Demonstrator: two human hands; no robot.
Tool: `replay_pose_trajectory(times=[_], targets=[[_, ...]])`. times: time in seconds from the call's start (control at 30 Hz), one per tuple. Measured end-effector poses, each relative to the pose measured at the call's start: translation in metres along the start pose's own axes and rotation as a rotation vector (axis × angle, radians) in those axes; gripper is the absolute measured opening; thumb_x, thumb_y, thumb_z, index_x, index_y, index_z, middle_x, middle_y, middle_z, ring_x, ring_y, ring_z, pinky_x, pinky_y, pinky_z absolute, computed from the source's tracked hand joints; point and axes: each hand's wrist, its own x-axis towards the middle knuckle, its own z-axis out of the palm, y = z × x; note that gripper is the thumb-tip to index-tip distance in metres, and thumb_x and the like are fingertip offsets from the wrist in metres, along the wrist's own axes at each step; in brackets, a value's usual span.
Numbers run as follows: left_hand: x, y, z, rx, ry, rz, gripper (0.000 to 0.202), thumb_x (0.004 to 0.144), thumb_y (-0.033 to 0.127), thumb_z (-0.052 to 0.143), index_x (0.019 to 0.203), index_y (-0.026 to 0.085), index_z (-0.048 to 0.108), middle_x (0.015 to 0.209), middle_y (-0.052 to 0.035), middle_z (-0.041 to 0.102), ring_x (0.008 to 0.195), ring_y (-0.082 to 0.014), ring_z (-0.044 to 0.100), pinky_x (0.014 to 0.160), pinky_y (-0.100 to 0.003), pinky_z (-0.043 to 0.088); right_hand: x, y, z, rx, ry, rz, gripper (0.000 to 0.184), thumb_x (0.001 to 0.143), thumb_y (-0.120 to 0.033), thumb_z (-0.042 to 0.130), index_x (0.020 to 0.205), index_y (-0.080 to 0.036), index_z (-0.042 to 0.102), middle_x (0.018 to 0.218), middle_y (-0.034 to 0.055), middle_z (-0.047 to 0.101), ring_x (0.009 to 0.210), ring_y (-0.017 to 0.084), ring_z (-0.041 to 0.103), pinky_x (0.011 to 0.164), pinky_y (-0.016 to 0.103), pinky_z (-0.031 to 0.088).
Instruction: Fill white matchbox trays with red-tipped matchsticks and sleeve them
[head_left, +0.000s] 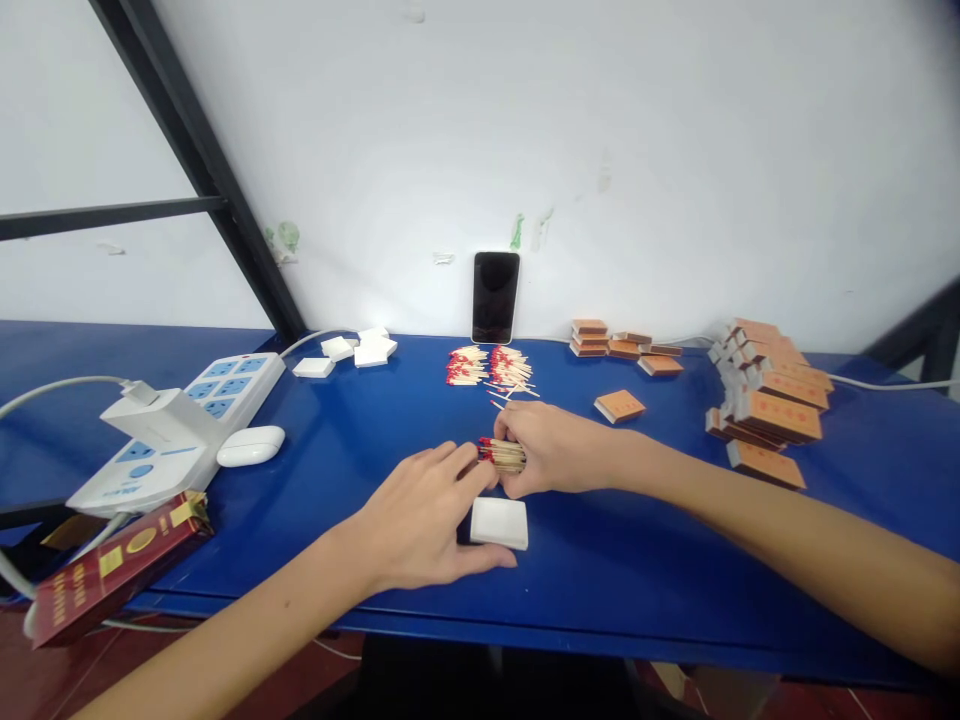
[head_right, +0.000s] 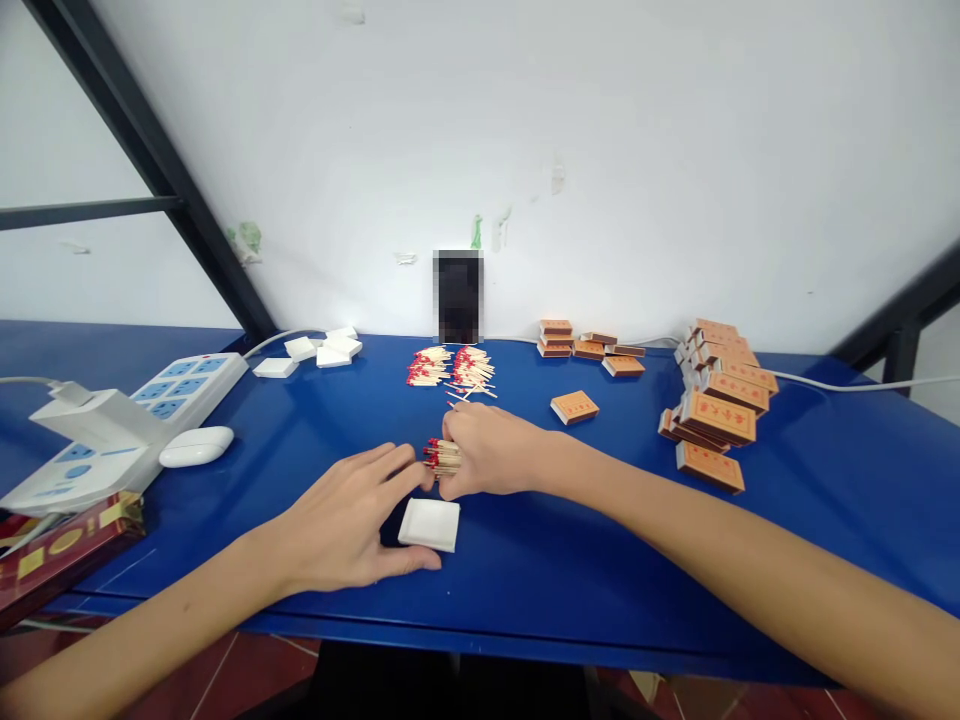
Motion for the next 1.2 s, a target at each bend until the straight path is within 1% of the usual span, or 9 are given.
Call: replay_pose_trajectory(times=[0.13,0.37,0.53,0.67,0.8,0.97,1.03,1.1,1.2], targets=[[0.01,-0.005,-0.005,-0.022,-0.012,-0.087,0.064,0.072,0.075,0.063,0.099,0.019,0.051,0.097,-0.0057,0.059,0.084,-0.0249,0.057,0.069,-0.038,0.046,0.003,0.002,-0.002,-0.023,-0.015,0.001,0.029,0.067,-0.035,0.067,0.088,-0.016,0.061,0.085,0.0077,0.065,0.076,0.021,0.059,0.06,0.028,0.038],[0.005,-0.005,-0.001,-0.114,-0.06,-0.031,0.045,0.081,0.063,0.061,0.094,0.02,0.059,0.093,-0.0041,0.057,0.082,-0.0219,0.055,0.07,-0.035,0.044,0.004,0.003,-0.005,-0.057,-0.032,0.027,0.023,0.068,-0.036,0.067,0.083,-0.019,0.063,0.085,0.0061,0.068,0.073,0.02,0.061,0.055,0.027,0.036],[0.004,-0.003,-0.005,-0.196,-0.022,-0.088,0.054,0.077,0.066,0.064,0.105,0.02,0.058,0.094,-0.0045,0.058,0.083,-0.0225,0.055,0.071,-0.036,0.044,0.002,0.003,-0.006,-0.061,-0.04,0.023,0.024,0.068,-0.033,0.066,0.088,-0.019,0.065,0.088,0.0063,0.069,0.076,0.02,0.062,0.058,0.026,0.038],[0.001,0.002,-0.006,-0.244,-0.002,-0.067,0.028,0.095,0.046,0.049,0.103,0.021,0.059,0.094,-0.0047,0.057,0.084,-0.0203,0.053,0.073,-0.034,0.044,0.001,0.004,-0.006,-0.032,-0.04,0.011,0.023,0.068,-0.031,0.066,0.087,-0.018,0.065,0.086,0.0061,0.069,0.077,0.02,0.062,0.059,0.026,0.038],[-0.005,0.006,0.0,-0.246,0.033,0.005,0.017,0.096,0.033,0.05,0.099,0.022,0.061,0.101,-0.0058,0.056,0.087,-0.0197,0.051,0.079,-0.035,0.044,0.003,0.005,-0.004,-0.031,-0.031,-0.005,0.023,0.068,-0.032,0.067,0.086,-0.018,0.065,0.086,0.0062,0.069,0.078,0.021,0.062,0.06,0.026,0.039],[-0.009,0.004,-0.004,-0.317,0.055,-0.048,0.044,0.081,0.048,0.067,0.113,0.021,0.056,0.111,-0.0083,0.056,0.096,-0.0236,0.053,0.085,-0.04,0.048,0.004,0.004,-0.005,-0.031,-0.05,0.011,0.026,0.067,-0.032,0.069,0.089,-0.017,0.066,0.088,0.0069,0.07,0.079,0.022,0.062,0.061,0.027,0.039],[-0.004,-0.003,-0.009,-0.375,0.059,-0.075,0.054,0.083,0.05,0.064,0.126,0.021,0.05,0.114,-0.0083,0.056,0.1,-0.0237,0.053,0.089,-0.041,0.048,0.002,0.004,-0.005,-0.029,-0.053,0.02,0.025,0.068,-0.033,0.069,0.088,-0.018,0.066,0.086,0.0061,0.07,0.078,0.022,0.062,0.061,0.028,0.038],[0.005,-0.014,-0.011,-0.385,0.041,-0.117,0.055,0.089,0.049,0.058,0.135,0.021,0.045,0.111,-0.0078,0.057,0.099,-0.0226,0.055,0.088,-0.04,0.048,0.001,0.005,-0.006,-0.024,-0.049,0.025,0.025,0.069,-0.033,0.069,0.088,-0.018,0.066,0.085,0.0059,0.069,0.078,0.022,0.061,0.06,0.028,0.038],[0.023,-0.029,-0.01,-0.312,-0.051,-0.126,0.049,0.09,0.051,0.056,0.127,0.019,0.057,0.101,-0.0063,0.056,0.092,-0.021,0.056,0.081,-0.036,0.049,-0.002,0.007,-0.006,0.012,-0.025,0.017,0.025,0.07,-0.033,0.069,0.09,-0.018,0.066,0.084,0.0052,0.068,0.078,0.021,0.06,0.059,0.027,0.037]])
